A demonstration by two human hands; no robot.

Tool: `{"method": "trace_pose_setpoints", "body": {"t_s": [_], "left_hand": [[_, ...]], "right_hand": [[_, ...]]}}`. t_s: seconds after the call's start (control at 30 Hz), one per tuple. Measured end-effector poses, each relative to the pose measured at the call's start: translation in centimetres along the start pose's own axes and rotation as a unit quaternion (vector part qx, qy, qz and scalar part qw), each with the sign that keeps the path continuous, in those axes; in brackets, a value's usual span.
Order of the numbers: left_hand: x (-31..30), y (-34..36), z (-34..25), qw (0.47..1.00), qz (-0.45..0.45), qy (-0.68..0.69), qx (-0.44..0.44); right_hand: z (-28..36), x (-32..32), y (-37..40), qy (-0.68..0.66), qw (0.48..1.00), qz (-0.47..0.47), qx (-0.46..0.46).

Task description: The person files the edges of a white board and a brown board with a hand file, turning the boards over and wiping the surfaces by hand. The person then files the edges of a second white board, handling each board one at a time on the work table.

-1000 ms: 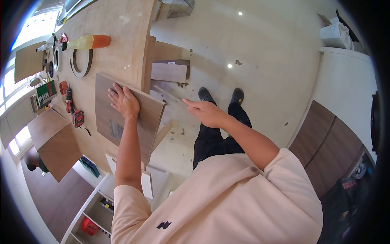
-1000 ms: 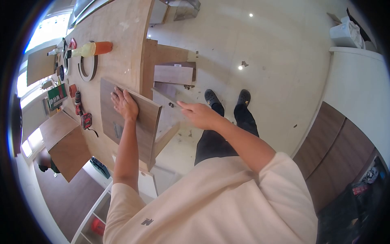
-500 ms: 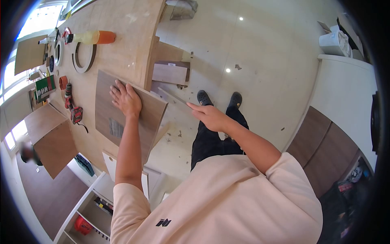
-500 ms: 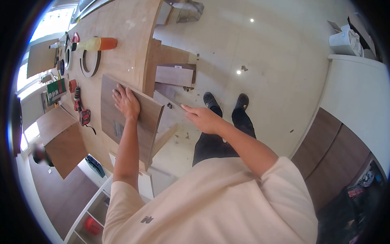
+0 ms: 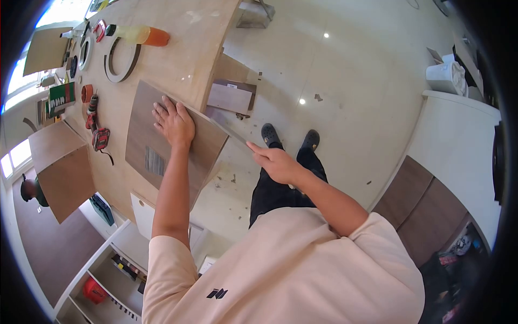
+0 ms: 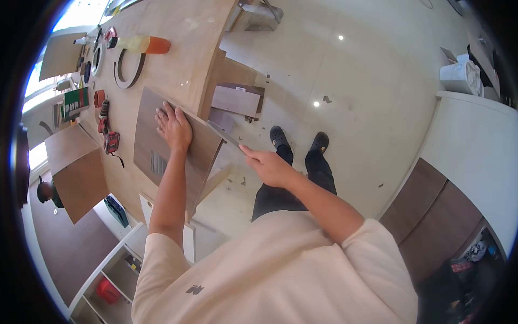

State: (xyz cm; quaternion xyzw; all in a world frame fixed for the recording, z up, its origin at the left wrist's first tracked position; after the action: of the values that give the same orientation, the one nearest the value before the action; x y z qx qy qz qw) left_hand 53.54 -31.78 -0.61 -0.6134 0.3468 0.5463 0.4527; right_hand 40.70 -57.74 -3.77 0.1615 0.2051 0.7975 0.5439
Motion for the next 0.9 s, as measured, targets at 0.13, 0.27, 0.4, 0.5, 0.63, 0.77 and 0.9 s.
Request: {"method": "trace_pose_setpoints", "body": {"t_s": [0.13, 0.27, 0.4, 0.5, 0.63, 0.77, 0.9], "left_hand": [[0.0, -0.3, 0.1, 1.000, 0.006, 0.008, -0.014], [-0.2, 0.1, 0.1, 1.000, 0.010, 0.020, -0.019], [0.2, -0.3, -0.2, 1.000, 0.012, 0.013, -0.016], [0.7, -0.2, 0.7, 1.000, -0.023, -0.014, -0.012], [-0.7, 0.4, 0.1, 0.998, -0.025, 0.059, -0.021], [-1.7, 5.8, -3.9, 0.988, 0.030, 0.129, 0.084], [-4.5, 12.6, -8.0, 0.936, 0.038, 0.304, 0.172]], "right_hand": [[1.0, -0.3, -1.7, 0.041, 0.999, 0.010, -0.011], [-0.3, -1.7, 2.2, 0.052, 0.997, -0.021, -0.061], [0.2, -0.7, -0.4, 0.039, 0.999, -0.022, -0.015], [-1.0, -1.4, -0.5, 0.090, 0.995, -0.029, -0.019], [-1.9, -6.9, 4.0, 0.031, 0.984, -0.099, 0.146], [-3.0, -12.2, 6.1, 0.070, 0.971, -0.162, 0.162], [-1.0, -14.4, 6.7, 0.076, 0.965, -0.200, 0.152]]}}
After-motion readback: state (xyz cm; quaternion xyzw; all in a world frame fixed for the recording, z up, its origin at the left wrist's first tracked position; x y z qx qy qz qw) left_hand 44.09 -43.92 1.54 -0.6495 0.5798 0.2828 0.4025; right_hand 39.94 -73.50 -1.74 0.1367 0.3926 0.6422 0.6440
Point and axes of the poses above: each hand's wrist, its own y-axis away from the middle knuckle, its own x-axis out of the palm, z = x × y, the point moved 5 cm from there along -y, towards the middle knuckle, and after that the axes turned 12 degrees about -z, right-handed, at the moved point
